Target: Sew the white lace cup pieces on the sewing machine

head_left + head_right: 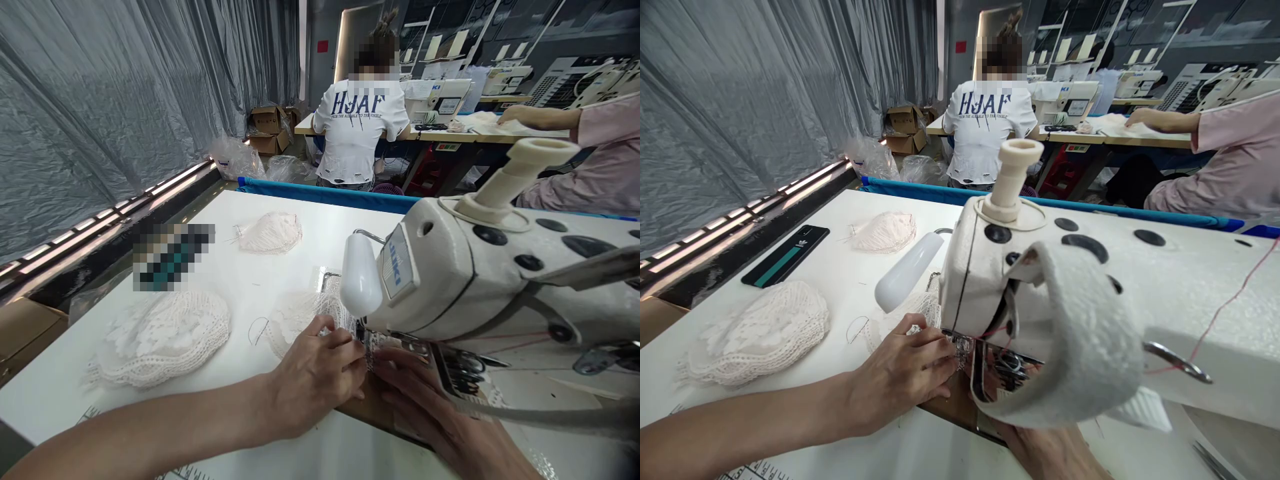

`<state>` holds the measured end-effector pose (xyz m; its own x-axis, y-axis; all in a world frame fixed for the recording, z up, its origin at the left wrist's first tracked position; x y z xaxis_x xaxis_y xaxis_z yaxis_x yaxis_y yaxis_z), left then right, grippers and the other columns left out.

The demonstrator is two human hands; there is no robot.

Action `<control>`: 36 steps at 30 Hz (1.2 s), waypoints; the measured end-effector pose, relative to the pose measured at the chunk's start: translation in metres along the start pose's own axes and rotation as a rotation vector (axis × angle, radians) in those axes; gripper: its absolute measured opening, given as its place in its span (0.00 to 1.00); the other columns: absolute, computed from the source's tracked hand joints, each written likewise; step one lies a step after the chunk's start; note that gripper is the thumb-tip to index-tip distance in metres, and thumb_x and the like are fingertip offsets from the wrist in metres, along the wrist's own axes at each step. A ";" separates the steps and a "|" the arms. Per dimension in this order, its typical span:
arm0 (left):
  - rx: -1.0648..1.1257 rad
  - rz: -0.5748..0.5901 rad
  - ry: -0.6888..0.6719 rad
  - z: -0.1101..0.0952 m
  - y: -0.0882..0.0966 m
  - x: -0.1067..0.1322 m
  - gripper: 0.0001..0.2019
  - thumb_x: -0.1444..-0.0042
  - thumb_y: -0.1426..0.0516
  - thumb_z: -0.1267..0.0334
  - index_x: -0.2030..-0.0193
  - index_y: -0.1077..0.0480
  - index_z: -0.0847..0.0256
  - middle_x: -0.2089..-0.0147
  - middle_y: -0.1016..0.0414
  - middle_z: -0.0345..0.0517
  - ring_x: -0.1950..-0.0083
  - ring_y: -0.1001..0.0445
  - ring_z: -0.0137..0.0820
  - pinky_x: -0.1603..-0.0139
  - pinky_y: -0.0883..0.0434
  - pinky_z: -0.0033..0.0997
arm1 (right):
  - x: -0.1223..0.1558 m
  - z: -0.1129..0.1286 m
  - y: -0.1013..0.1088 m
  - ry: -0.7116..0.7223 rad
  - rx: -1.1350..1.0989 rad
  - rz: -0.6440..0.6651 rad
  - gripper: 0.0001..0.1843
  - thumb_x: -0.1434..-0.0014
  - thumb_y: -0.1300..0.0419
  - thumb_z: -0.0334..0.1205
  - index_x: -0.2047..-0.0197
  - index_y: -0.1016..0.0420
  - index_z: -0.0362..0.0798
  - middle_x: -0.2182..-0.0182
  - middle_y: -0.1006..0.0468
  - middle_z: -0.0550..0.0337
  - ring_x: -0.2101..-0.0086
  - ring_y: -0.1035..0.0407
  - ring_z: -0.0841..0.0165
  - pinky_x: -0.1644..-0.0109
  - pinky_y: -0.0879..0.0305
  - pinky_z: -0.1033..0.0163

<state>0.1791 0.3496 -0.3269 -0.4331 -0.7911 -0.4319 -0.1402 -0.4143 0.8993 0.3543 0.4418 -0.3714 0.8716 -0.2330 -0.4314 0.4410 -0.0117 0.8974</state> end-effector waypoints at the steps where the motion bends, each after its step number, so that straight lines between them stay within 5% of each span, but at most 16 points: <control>1: 0.002 0.002 0.003 0.000 0.000 0.000 0.06 0.40 0.43 0.64 0.62 0.32 0.66 0.57 0.28 0.45 0.56 0.32 0.28 0.54 0.37 0.35 | 0.001 -0.001 -0.001 -0.011 -0.009 0.004 0.19 0.38 0.49 0.39 0.45 0.31 0.55 0.51 0.25 0.53 0.53 0.29 0.59 0.52 0.29 0.53; 14: 0.024 -0.012 0.018 0.000 0.000 0.000 0.06 0.39 0.46 0.65 0.64 0.32 0.65 0.59 0.28 0.44 0.57 0.33 0.27 0.53 0.37 0.34 | 0.004 0.001 0.001 0.037 0.065 -0.012 0.18 0.38 0.49 0.38 0.47 0.28 0.49 0.52 0.24 0.51 0.56 0.27 0.58 0.55 0.27 0.53; 30: -0.011 0.004 0.000 -0.001 0.001 -0.001 0.06 0.39 0.45 0.64 0.62 0.32 0.66 0.58 0.28 0.44 0.57 0.33 0.28 0.54 0.37 0.35 | 0.001 -0.002 0.003 -0.023 -0.043 0.012 0.19 0.38 0.48 0.39 0.45 0.30 0.57 0.51 0.25 0.55 0.53 0.29 0.59 0.50 0.29 0.52; 36: -0.007 -0.009 0.006 -0.001 0.002 0.000 0.05 0.40 0.44 0.65 0.63 0.32 0.65 0.58 0.28 0.44 0.56 0.32 0.28 0.53 0.38 0.35 | -0.001 0.002 0.001 0.036 0.024 -0.008 0.18 0.39 0.48 0.36 0.46 0.29 0.51 0.51 0.25 0.51 0.53 0.29 0.58 0.53 0.28 0.51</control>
<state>0.1795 0.3485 -0.3251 -0.4268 -0.7899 -0.4403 -0.1377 -0.4244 0.8949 0.3535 0.4404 -0.3696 0.8753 -0.1977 -0.4413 0.4432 -0.0366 0.8957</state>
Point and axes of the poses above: each hand's wrist, its own x-axis away from the middle knuckle, its own y-axis out of the back of the hand, z = x × y, the point moved 3 cm from there along -x, towards the middle knuckle
